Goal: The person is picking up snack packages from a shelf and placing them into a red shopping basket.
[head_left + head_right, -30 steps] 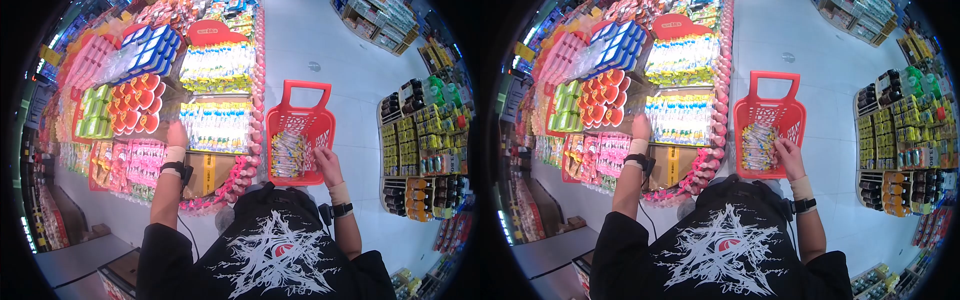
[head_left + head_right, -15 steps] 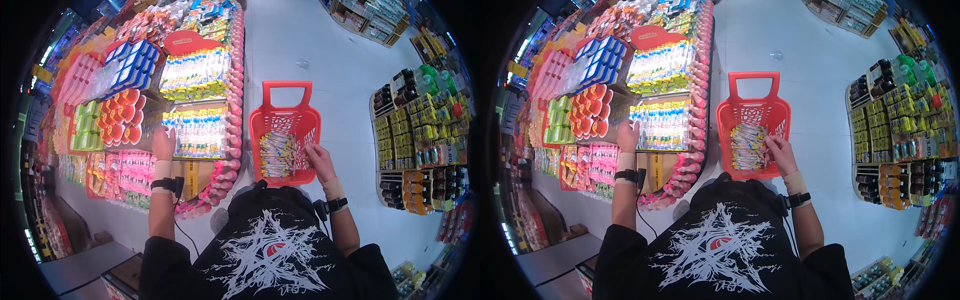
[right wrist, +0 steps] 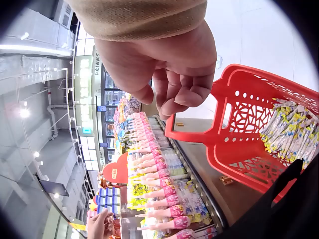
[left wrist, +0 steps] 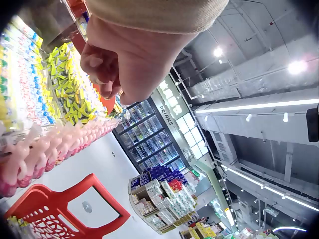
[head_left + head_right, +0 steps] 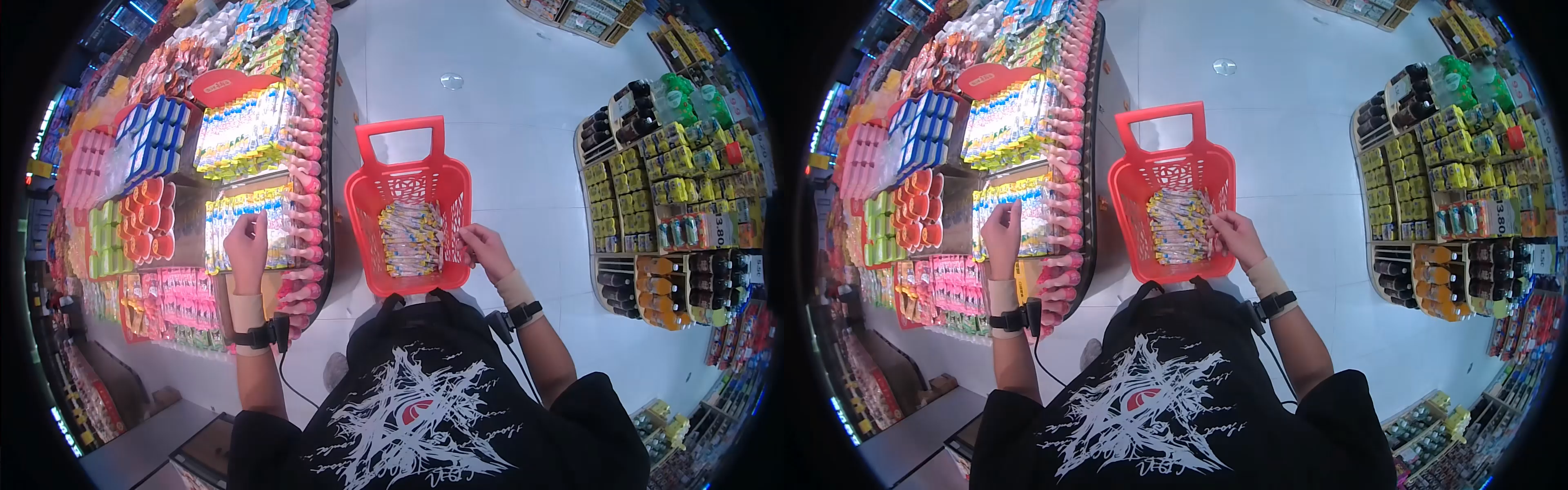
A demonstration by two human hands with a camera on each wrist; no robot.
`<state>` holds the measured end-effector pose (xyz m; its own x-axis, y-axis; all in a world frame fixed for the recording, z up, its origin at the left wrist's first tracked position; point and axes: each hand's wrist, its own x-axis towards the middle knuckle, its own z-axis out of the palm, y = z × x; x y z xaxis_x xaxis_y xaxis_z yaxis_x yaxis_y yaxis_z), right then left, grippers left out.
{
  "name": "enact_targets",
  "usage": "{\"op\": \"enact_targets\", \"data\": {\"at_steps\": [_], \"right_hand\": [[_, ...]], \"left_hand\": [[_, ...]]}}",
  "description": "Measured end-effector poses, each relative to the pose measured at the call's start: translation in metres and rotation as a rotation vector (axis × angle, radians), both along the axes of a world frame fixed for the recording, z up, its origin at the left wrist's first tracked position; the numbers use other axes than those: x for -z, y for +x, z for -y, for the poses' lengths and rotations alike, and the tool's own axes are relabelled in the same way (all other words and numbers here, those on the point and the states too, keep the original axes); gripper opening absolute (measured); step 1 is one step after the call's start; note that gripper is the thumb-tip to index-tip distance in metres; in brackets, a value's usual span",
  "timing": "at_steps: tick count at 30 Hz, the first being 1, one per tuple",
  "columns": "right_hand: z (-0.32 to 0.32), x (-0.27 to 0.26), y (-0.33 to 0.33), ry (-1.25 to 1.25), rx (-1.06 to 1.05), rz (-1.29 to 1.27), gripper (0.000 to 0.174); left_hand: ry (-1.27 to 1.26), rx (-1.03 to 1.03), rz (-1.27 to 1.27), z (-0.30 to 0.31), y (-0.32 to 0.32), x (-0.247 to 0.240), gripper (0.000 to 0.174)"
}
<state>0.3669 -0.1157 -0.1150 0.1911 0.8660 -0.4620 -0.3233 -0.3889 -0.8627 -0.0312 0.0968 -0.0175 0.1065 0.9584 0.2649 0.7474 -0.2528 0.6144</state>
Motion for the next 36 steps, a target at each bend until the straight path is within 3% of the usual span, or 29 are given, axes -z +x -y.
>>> {"op": "enact_targets", "data": {"at_steps": [9,10,19,31,36], "right_hand": [[0.011,0.045,0.059,-0.106,-0.082,-0.016,0.024],[0.012,0.050,0.064,-0.124,-0.089,-0.012,0.024],[0.029,0.121,0.075,-0.301,-0.189,-0.039,0.026],[0.037,0.199,0.029,-0.500,-0.221,-0.057,0.030],[0.016,0.253,0.017,-0.542,-0.197,-0.058,0.032]], "left_hand": [[-0.188,0.028,0.056,0.063,0.091,0.015,0.021],[-0.123,0.057,0.095,0.068,0.100,0.031,0.021],[-0.492,0.039,0.021,0.117,0.137,0.130,0.025],[-0.781,0.040,0.006,0.149,0.140,0.281,0.031],[-0.871,0.016,0.004,0.149,0.134,0.375,0.028]]}}
